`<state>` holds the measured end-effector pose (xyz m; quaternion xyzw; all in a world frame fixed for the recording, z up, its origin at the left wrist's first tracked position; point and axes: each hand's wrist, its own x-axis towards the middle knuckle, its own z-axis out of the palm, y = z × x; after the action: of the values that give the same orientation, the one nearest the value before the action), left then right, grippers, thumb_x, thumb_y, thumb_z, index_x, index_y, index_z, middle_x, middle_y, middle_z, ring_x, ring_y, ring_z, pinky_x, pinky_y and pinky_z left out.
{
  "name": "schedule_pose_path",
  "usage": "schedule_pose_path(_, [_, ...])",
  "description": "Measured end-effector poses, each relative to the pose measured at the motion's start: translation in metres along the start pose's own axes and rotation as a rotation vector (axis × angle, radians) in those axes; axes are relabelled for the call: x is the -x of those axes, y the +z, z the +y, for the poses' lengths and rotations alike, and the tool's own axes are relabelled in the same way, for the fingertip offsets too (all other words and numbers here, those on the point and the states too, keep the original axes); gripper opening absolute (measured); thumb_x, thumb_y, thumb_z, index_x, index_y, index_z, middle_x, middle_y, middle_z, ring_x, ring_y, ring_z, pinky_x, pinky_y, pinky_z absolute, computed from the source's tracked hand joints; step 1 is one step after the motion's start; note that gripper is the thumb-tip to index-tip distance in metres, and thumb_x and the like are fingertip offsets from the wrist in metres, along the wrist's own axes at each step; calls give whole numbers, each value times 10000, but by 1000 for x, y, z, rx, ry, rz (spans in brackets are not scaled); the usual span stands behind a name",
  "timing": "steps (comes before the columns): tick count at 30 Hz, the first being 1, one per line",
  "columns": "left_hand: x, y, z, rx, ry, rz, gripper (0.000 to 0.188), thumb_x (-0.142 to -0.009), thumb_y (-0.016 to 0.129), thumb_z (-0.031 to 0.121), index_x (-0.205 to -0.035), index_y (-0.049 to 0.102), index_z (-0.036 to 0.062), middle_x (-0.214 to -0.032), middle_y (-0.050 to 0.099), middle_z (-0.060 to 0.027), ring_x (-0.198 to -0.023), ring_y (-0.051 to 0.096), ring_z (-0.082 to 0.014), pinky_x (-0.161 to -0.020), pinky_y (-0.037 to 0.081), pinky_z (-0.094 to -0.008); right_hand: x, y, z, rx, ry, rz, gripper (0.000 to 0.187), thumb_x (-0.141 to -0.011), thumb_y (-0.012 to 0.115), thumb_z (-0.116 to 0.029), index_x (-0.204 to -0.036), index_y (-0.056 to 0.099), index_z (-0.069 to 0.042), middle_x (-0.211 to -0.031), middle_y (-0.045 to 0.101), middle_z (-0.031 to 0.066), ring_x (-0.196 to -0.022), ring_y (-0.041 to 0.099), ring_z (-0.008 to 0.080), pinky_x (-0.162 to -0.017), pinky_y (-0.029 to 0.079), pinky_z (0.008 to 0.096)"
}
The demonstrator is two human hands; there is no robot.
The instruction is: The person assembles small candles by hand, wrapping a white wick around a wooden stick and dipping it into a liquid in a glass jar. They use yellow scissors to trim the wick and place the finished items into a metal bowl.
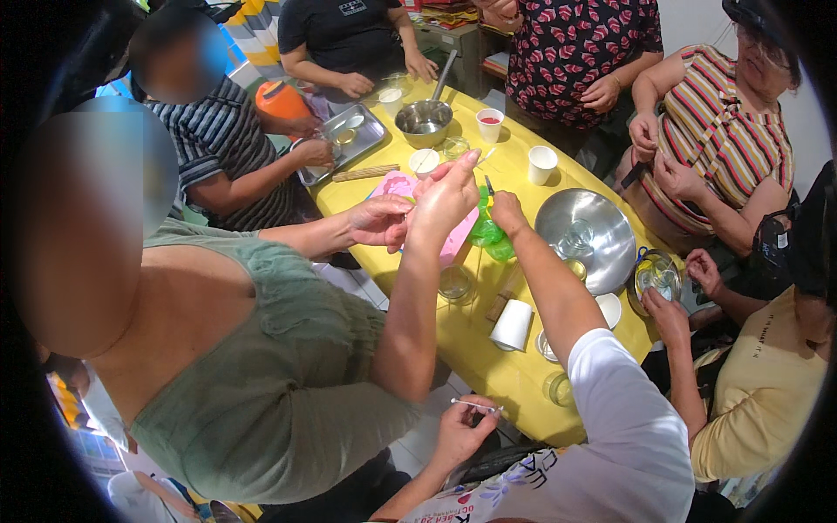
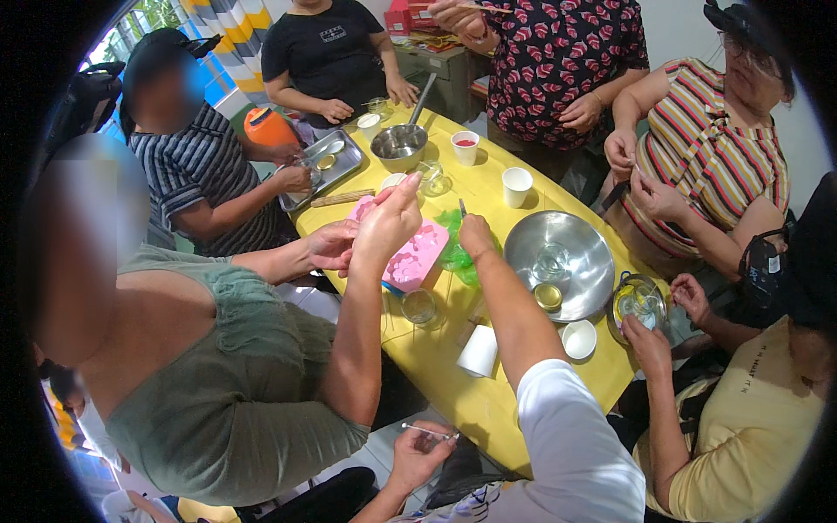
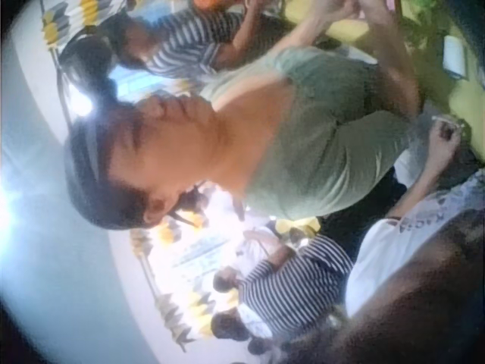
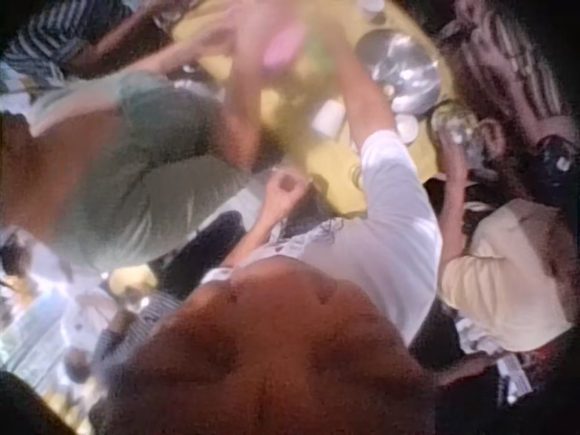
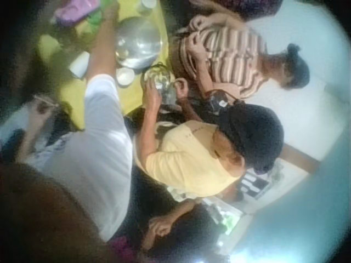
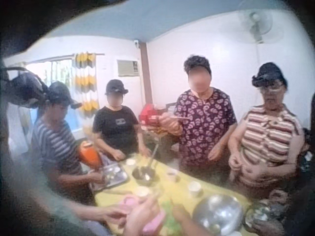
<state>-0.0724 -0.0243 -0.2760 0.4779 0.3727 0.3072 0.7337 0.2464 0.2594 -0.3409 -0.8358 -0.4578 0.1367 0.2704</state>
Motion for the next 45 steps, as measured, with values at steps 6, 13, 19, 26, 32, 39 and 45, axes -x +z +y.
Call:
schedule_pose_path(6, [-11,21,12,-77,64,13,185,-757,671,-52,-908,581,7,-828,624,-41,-746,592,-91,-668,481,-230,75,-74,-19,-203,-183,-49,198,-785,605,-127,-930,658,-2,-943,645,202,-865,636,327,-743,503,380])
schedule_pose_path(13, [-22,50,39,14,261,41,186,-783,647,-58,-947,569,-14,-876,618,-65,-795,588,-115,-718,478,-238,274,-156,-14,-772,-281,-13,137,-809,643,-84,-927,674,-21,-837,658,115,-740,634,222,-674,489,310])
schedule_pose_path(19, [-10,81,52,70,264,-44,197,-781,643,-69,-951,558,-17,-874,618,-76,-770,600,-124,-707,497,-249,351,-186,9,-673,-519,104,159,-774,676,-27,-933,680,-28,-871,653,91,-811,628,208,-712,492,301])
schedule_pose_path(26, [14,107,69,22,263,-83,197,-749,658,-52,-919,568,-9,-810,623,-68,-723,600,-111,-668,489,-236,374,-211,18,-705,-598,55,159,-775,671,-9,-932,681,-34,-889,651,90,-825,630,219,-716,494,303])
schedule_pose_path(32, [20,113,80,-10,251,-101,202,-758,666,-16,-924,554,5,-807,622,-60,-724,598,-110,-653,475,-233,379,-218,19,-728,-629,47,140,-781,664,-10,-920,665,-25,-882,648,95,-821,630,220,-709,497,296])
schedule_pose_path(39, [26,118,94,194,278,-127,228,-765,659,-36,-952,540,16,-832,602,-94,-704,587,-151,-654,492,-268,386,-227,9,-940,-523,67,170,-794,672,-31,-962,644,-19,-908,620,88,-718,600,128,-638,483,246])
schedule_pose_path(45, [34,119,100,285,302,-188,221,-770,665,-34,-952,545,-5,-863,617,-98,-739,613,-148,-749,508,-288,396,-231,-1,-890,-611,151,165,-775,688,-3,-934,643,-5,-874,608,87,-716,607,129,-636,492,243])
